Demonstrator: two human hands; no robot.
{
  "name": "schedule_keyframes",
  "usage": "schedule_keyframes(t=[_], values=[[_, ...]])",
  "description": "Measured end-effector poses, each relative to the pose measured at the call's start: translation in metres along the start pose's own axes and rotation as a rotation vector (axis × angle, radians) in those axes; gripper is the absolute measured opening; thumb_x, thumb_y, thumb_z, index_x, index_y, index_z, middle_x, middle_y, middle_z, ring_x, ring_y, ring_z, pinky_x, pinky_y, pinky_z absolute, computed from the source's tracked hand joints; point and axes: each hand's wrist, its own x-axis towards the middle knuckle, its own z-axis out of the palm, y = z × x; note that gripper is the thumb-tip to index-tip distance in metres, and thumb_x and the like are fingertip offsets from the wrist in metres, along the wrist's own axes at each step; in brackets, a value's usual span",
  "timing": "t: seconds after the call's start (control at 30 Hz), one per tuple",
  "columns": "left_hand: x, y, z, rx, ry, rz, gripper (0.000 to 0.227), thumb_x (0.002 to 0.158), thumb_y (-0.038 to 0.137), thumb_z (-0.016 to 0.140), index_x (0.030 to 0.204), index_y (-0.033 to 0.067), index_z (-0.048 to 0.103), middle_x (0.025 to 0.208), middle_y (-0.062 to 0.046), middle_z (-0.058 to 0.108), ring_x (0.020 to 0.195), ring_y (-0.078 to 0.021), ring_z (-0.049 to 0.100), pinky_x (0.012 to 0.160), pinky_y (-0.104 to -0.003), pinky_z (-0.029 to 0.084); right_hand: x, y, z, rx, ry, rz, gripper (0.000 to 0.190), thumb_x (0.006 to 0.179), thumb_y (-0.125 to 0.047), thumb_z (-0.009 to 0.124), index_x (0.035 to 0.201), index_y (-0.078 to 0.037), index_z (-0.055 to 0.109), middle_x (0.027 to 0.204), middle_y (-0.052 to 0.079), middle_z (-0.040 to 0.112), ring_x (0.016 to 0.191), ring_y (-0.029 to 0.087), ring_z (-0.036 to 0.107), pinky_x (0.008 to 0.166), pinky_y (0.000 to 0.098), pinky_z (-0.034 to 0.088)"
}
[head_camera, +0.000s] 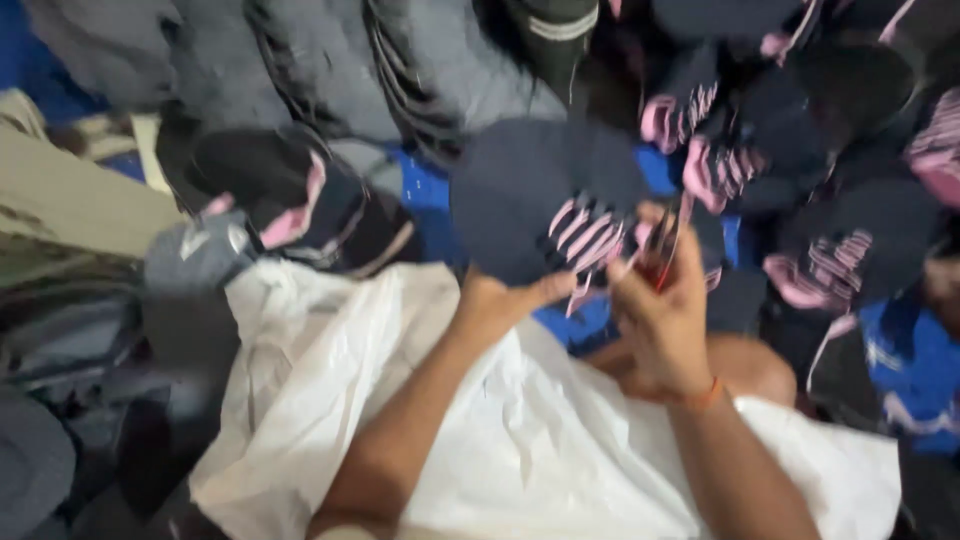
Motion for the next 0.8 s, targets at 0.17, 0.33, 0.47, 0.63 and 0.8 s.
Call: schedule_keyframes(t=[0.17, 0.33, 0.47, 0.63, 0.8], values=[[0.001, -0.008, -0.004, 0.732, -0.019, 0.16, 0.051, 0.081, 0.022, 0.089, 0.122, -0.0011, 0.069, 0.123, -0.022, 0.064, 0.116, -0.0345, 0.06, 0.1, -0.042, 0.048, 0.008, -0.001, -0.023, -0.021, 0.069, -0.186, 0.042, 0.109, 0.004, 0.065, 0.145, -0.008, 0.045, 0.087, -0.002, 0.056, 0.06, 0.004, 0.045, 0.051, 0.0185, 0.034], [-0.023, -0.065, 0.015, 0.714, -0.659, -0.069, 0.047, 0.082, 0.03, 0.083, 0.12, 0.0071, 0.07, 0.122, -0.017, 0.069, 0.119, -0.0342, 0.062, 0.104, -0.043, 0.047, 0.014, -0.007, -0.038, 0.029, 0.079, -0.272, 0.038, 0.112, 0.003, 0.065, 0.143, -0.008, 0.046, 0.079, -0.002, 0.051, 0.052, 0.004, 0.039, 0.046, 0.0185, 0.031], [-0.035, -0.049, 0.051, 0.709, -0.959, 0.007, 0.037, 0.07, 0.026, 0.087, 0.093, 0.0018, 0.071, 0.115, -0.019, 0.069, 0.117, -0.0357, 0.062, 0.095, -0.044, 0.046, 0.013, -0.004, -0.042, 0.038, 0.041, -0.327, 0.035, 0.115, 0.002, 0.064, 0.143, -0.008, 0.046, 0.078, -0.001, 0.05, 0.05, 0.005, 0.038, 0.046, 0.019, 0.03], [-0.039, -0.049, 0.065, 0.757, -0.708, 0.19, 0.006, 0.084, 0.009, 0.065, 0.088, 0.0068, 0.07, 0.11, -0.017, 0.075, 0.104, -0.0302, 0.071, 0.093, -0.046, 0.048, 0.014, -0.028, -0.03, -0.001, 0.054, -0.365, 0.036, 0.113, 0.001, 0.063, 0.143, -0.009, 0.046, 0.081, -0.001, 0.05, 0.05, 0.005, 0.038, 0.045, 0.0197, 0.031], [-0.009, -0.066, 0.071, 0.839, -0.1, 0.435, 0.016, 0.091, 0.014, 0.071, 0.076, 0.0082, 0.07, 0.077, -0.012, 0.071, 0.078, -0.0342, 0.065, 0.075, -0.05, 0.044, 0.014, -0.069, -0.031, -0.115, 0.095, -0.417, 0.031, 0.114, 0.001, 0.059, 0.141, -0.006, 0.046, 0.086, 0.002, 0.051, 0.052, 0.01, 0.041, 0.045, 0.0242, 0.034]])
